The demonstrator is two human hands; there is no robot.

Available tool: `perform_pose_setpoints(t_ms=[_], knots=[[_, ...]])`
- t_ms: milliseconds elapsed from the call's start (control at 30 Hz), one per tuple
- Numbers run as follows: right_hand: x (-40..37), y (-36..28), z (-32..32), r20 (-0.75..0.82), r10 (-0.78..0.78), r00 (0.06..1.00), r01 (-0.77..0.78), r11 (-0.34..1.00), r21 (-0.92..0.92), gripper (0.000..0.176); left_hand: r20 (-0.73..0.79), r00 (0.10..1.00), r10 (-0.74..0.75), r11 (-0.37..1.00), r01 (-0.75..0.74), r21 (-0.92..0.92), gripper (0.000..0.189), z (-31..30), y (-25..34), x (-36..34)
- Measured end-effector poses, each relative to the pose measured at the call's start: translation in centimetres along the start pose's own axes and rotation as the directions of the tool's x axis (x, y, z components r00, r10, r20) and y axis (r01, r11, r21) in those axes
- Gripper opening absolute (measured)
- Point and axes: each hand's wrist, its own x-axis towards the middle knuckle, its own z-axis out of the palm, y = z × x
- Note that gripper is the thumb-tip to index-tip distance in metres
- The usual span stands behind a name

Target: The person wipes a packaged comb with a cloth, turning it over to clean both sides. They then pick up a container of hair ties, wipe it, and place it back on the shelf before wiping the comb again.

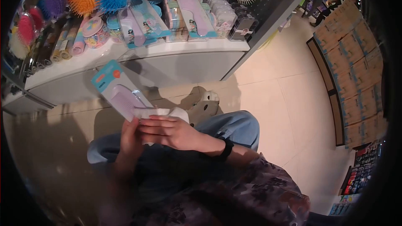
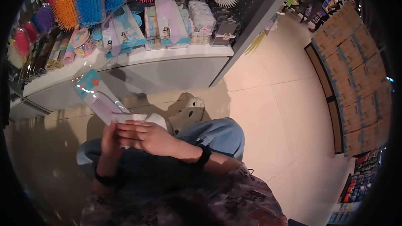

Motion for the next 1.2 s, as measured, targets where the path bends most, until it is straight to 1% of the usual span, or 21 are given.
perform_pose_setpoints(t_ms=[67,133,200,267,333,367,467,533,600,633,667,767,833,867,933,967,1033,1067,1133,1167,1200], knots=[[0.1,-0.3,-0.3,0.032,-0.014,0.999,0.014,1.000,0.008,0.032,-0.042,0.994,0.099,0.995,-0.098,0.011,0.038,-1.1,0.1,-0.3],[0.3,-0.3,-0.3,0.071,-0.114,0.991,0.117,0.992,-0.036,0.030,-0.042,0.992,0.119,0.993,-0.117,0.031,0.038,-1.6,0.6,0.3],[0.1,-0.2,-0.2,0.066,-0.118,0.991,0.121,0.992,-0.042,0.030,-0.149,0.978,0.143,0.878,-0.195,-0.437,0.038,-1.3,1.2,0.4],[0.2,0.1,-0.2,0.038,-0.074,0.997,0.075,0.996,-0.038,0.031,-0.178,0.976,0.124,0.895,-0.188,-0.404,0.041,-1.0,1.2,0.3],[0.3,0.1,-0.3,0.002,-0.078,0.997,0.078,0.996,-0.051,0.032,0.021,0.998,0.062,0.953,-0.053,-0.300,0.044,-0.9,0.9,0.1],[0.3,0.0,-0.2,-0.028,-0.088,0.996,0.086,0.994,-0.068,0.033,-0.044,0.999,0.006,0.969,-0.017,-0.247,0.045,-0.8,0.5,0.0],[0.4,-0.6,-0.5,-0.046,-0.102,0.994,0.096,0.989,-0.108,0.033,0.018,0.997,0.075,0.991,-0.072,-0.113,0.045,-0.5,0.4,-0.3],[0.5,-0.9,-0.7,-0.025,-0.101,0.995,0.096,0.985,-0.142,0.033,0.000,0.996,0.091,0.973,-0.088,-0.214,0.047,-1.2,0.5,-0.4],[0.6,-0.8,-0.7,-0.016,-0.097,0.995,0.092,0.980,-0.176,0.033,-0.029,0.962,0.272,0.801,-0.242,-0.548,0.050,-1.6,1.2,0.3],[0.6,-0.7,-0.8,-0.052,-0.101,0.994,0.088,0.974,-0.210,0.033,0.075,0.939,0.335,0.804,-0.243,-0.543,0.047,-1.8,1.6,0.7],[0.6,-0.7,-0.8,-0.088,-0.105,0.991,0.081,0.967,-0.243,0.033,0.080,0.942,0.326,0.809,-0.234,-0.539,0.047,-1.8,1.5,0.7],[0.6,-0.9,-0.9,-0.149,0.005,0.989,-0.033,0.983,-0.183,0.030,-0.008,0.964,0.267,0.821,-0.232,-0.522,0.050,-1.1,1.2,0.8],[0.3,-0.6,-0.8,-0.164,0.034,0.986,-0.060,0.986,-0.154,0.029,0.054,0.982,0.180,0.960,-0.163,-0.228,0.059,0.3,0.8,0.7],[0.1,-0.4,-0.7,-0.171,0.059,0.984,-0.080,0.989,-0.123,0.027,0.059,0.982,0.178,0.960,-0.160,-0.228,0.059,0.5,0.8,0.6],[0.0,-0.2,-0.5,-0.197,0.084,0.977,-0.099,0.993,-0.069,0.028,0.090,0.996,0.014,0.984,0.002,-0.176,0.066,0.9,0.7,-0.1],[0.0,-0.1,-0.4,-0.221,0.108,0.969,-0.114,0.993,-0.011,0.029,0.097,0.995,0.011,0.984,0.006,-0.178,0.066,1.0,0.6,-0.3],[0.0,-0.1,-0.5,-0.216,0.099,0.972,-0.103,0.995,-0.009,0.030,0.113,0.991,-0.070,0.948,0.102,-0.302,0.061,1.1,0.2,-0.7],[0.0,-0.1,-0.5,-0.208,0.085,0.975,-0.087,0.996,0.000,0.032,0.118,0.990,-0.071,0.946,0.104,-0.306,0.061,1.0,0.1,-0.7],[0.0,-0.3,-0.4,-0.197,0.087,0.977,-0.090,0.996,-0.007,0.032,0.006,0.999,-0.033,0.994,0.034,-0.108,0.068,0.5,-0.1,-0.7],[0.0,-0.4,-0.4,-0.177,0.054,0.983,-0.066,0.996,-0.064,0.033,0.005,0.999,-0.033,0.993,0.033,-0.111,0.068,0.3,0.1,-0.5],[0.1,-0.5,-0.4,-0.156,0.022,0.987,-0.041,0.992,-0.119,0.033,0.000,0.995,0.098,0.977,-0.096,-0.192,0.068,0.3,0.6,-0.1]])
